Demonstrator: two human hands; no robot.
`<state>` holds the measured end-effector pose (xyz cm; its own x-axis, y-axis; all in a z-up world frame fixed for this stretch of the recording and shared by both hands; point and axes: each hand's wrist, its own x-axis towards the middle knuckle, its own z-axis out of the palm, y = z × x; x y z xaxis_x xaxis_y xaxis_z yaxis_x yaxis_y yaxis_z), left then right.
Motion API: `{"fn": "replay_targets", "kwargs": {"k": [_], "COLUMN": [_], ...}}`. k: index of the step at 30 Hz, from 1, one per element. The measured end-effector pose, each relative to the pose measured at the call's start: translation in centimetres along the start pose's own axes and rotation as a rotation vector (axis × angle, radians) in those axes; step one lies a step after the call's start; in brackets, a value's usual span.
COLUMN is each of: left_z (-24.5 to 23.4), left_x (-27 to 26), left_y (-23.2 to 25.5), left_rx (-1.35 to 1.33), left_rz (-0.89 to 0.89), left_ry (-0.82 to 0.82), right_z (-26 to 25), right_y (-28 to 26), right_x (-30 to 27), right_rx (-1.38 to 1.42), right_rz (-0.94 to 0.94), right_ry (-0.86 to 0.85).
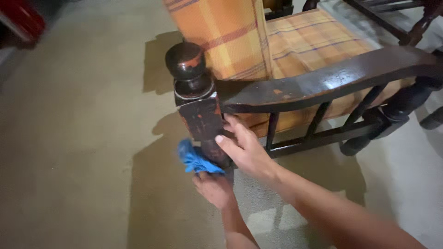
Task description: The person wipes the wooden frame of a plaid-upholstered armchair with a blue cloth. They clean the armrests, legs, and side supports, moving around the chair to reach different parts.
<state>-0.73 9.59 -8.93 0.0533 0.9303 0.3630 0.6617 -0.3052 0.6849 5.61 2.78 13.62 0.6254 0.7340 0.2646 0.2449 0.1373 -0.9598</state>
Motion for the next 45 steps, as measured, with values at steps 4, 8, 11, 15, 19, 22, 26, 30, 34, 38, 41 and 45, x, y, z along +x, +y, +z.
{"fn": "replay_targets", "kwargs": {"k": [4, 8, 11, 15, 19, 22, 26, 30, 34, 38, 41, 45], "left_z": [5.1, 5.9, 4.5, 7.8, 9.1, 5.5, 1.1, -1.7, -3.0, -2.6, -3.7, -5.7], "left_x": [1.2, 1.3, -0.3, -4.9, -5.9, -4.8, -5.0, -6.0, -5.8, -4.3, -3.0, -1.6], "left_y": [-3.2, -2.3, -0.6, 0.4, -1.8, -0.8, 3.5, 5.2, 3.5, -0.2, -0.4, 3.9], "left_rx": [-0.528, -1.199, -1.176, -1.151, -1.222, -0.897, -0.624, -0.674, -0.616, -0.980, -0.830, -0.487], "left_rz": [-0.303, -0.862, -1.126, -0.906, -0.667, -0.771, -0.791, -0.796, -0.884, -0.618, -0.492, -0.472], "left_ry": [-0.063, -0.005, 0.079, -0.193, -0.604, -0.777, -0.953, -1.004, -0.825, -0.290, -0.234, -0.192], "right_z": [-1.9, -2.9, -3.5, -3.6, -4.1, -4.7, -5.0, -7.7, -8.5, -4.2, -1.1, -2.7], "right_y": [0.9, 1.1, 1.3, 1.9, 4.1, 7.6, 13.5, 18.2, 22.8, 23.4, 21.3, 17.1], "right_x": [-0.4, -0.9, -1.2, -2.5, -6.5, -9.3, -10.9, -11.6, -10.1, -8.2, -8.0, -5.6], "right_rx": [0.075, 0.194, 0.027, 0.103, 0.005, -0.155, -0.513, -0.221, -0.028, -0.283, -0.465, -0.321], "right_rz": [0.052, 0.036, 0.116, 0.016, 0.063, 0.098, 0.125, 0.373, 0.429, 0.004, 0.002, 0.310], "right_ry": [-0.080, -0.166, -0.169, -0.211, -0.210, -0.173, 0.066, 0.135, 0.331, 0.495, 0.351, 0.245]}}
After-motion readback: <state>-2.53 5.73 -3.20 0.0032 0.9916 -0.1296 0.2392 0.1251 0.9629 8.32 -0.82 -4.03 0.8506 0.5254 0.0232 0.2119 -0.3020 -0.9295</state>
